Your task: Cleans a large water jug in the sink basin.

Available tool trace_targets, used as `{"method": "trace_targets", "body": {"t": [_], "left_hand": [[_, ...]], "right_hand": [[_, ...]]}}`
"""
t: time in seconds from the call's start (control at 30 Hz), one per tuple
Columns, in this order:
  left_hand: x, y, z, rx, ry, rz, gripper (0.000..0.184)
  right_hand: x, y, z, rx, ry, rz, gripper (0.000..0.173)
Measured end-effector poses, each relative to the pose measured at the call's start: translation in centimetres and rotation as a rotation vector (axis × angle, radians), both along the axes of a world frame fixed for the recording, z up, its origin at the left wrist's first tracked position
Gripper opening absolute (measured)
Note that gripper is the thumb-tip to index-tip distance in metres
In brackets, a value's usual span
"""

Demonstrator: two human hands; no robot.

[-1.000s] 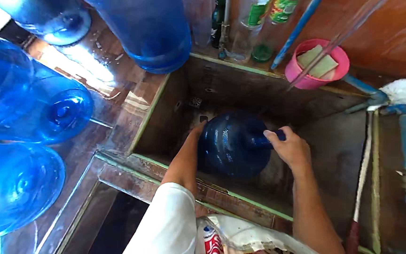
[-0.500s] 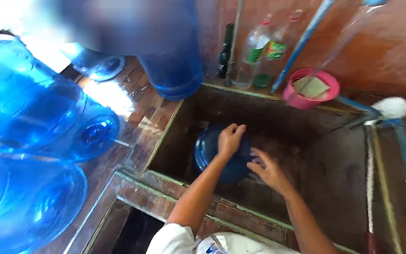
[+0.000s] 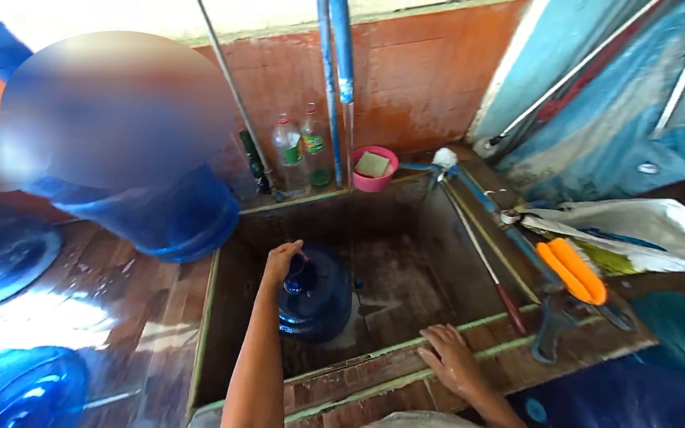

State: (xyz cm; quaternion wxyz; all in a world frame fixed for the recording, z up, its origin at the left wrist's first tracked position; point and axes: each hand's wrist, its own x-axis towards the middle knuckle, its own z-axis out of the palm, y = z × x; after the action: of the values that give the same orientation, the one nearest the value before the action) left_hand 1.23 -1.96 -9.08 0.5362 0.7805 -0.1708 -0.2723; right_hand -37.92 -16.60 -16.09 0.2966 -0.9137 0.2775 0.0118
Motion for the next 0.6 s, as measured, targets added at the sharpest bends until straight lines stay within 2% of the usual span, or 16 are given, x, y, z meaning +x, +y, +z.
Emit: {"method": "trace_targets", "body": {"t": [0.07, 0.13, 0.27, 0.37, 0.5, 0.6], "left_hand": [[0.6, -1.0, 0.2, 0.001, 0.042, -0.175, 0.042], [1.6, -2.5, 0.7, 0.047, 0.057, -0.249, 0.045], [3.6, -7.2, 1.7, 0.073, -0.042, -0.195, 0.035], [5.8, -11.8, 2.0, 0.02, -0.147, -0.196, 0.039], [9.2, -18.8, 0.8, -0.023, -0.208, -0.075, 0.06], [11.9, -23.2, -0.9, -0.015, -0.214, 0.156, 0.075]], "right_hand": [[-0.2, 0.6, 0.7, 0.034, -0.013, -0.047, 0.047], [-0.8, 1.6, 1.0, 0.011, -0.123, -0.131, 0.047], [-2.2, 3.1, 0.0, -0.126, -0.23, -0.235, 0.048], [-2.2, 3.5, -1.4, -0.267, -0.239, -0.263, 0.046], [-2.2, 3.5, -1.9, -0.278, -0.213, -0.274, 0.045], [-2.1, 3.7, -1.8, -0.268, -0.211, -0.304, 0.044]]}}
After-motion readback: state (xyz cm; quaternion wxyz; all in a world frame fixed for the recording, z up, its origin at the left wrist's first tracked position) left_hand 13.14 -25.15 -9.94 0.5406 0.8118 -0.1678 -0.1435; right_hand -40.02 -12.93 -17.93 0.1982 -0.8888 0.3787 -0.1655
